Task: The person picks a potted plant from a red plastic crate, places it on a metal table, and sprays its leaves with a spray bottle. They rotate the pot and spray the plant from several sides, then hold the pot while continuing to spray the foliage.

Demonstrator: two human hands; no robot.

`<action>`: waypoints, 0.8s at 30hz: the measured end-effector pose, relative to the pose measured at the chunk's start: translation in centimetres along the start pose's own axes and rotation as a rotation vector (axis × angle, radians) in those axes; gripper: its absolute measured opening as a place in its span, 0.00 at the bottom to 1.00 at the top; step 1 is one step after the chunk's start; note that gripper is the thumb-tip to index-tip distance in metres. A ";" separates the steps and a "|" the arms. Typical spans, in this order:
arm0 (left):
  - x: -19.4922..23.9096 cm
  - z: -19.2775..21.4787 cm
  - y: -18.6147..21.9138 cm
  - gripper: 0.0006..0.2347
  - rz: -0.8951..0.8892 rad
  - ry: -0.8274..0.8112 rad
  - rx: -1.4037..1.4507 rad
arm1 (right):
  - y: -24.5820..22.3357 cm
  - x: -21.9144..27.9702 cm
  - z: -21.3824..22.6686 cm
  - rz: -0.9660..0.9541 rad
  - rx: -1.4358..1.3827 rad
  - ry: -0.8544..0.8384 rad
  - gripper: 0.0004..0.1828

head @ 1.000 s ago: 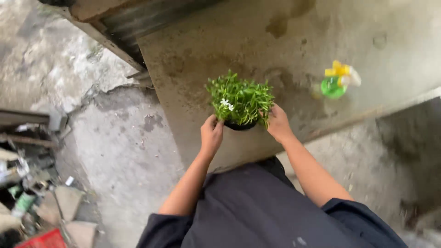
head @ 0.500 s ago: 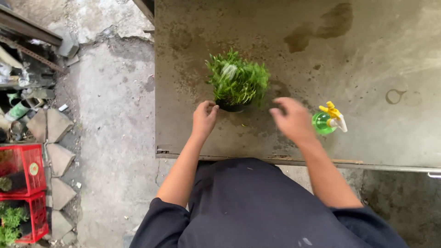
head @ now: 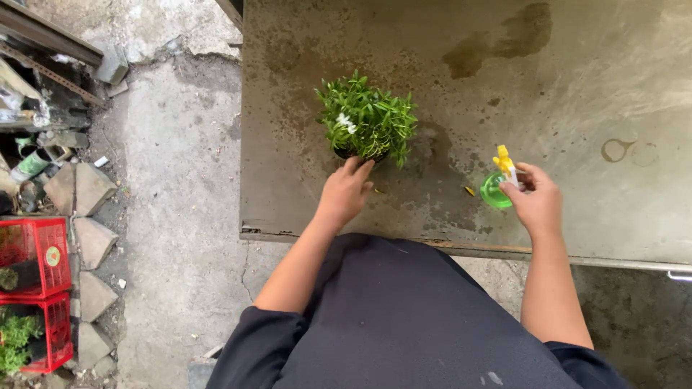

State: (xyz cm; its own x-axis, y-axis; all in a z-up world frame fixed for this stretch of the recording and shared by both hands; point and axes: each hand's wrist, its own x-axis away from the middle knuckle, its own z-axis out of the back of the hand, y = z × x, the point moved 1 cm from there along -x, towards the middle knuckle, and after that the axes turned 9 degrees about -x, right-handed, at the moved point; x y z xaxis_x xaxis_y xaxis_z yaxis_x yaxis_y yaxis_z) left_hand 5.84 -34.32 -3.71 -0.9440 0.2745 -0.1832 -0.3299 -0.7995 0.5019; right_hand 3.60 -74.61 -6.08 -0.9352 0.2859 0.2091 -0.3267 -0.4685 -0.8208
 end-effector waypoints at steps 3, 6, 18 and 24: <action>0.1 -1.9 -0.6 0.20 0.006 -0.122 -0.141 | 1.7 0.3 -1.8 0.155 -0.116 0.106 0.24; -0.3 -2.6 -1.1 0.19 0.022 -0.072 -0.183 | 3.6 1.2 -3.4 0.217 -0.049 0.231 0.21; 1.2 -1.0 -4.9 0.10 -0.100 -0.090 -0.106 | -6.5 6.4 -9.0 0.384 0.001 0.177 0.10; 1.8 1.1 -6.1 0.11 -0.176 -0.206 -0.151 | -13.4 8.2 -11.0 0.361 -0.313 0.066 0.11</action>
State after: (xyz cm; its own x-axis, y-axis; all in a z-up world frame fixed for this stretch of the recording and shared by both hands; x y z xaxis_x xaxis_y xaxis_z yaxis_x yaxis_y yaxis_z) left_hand 6.16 -28.34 -6.19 -0.8596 0.5058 -0.0727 -0.4977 -0.7964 0.3437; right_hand 1.77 -56.83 0.80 -0.9673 0.2082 -0.1447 0.0838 -0.2760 -0.9575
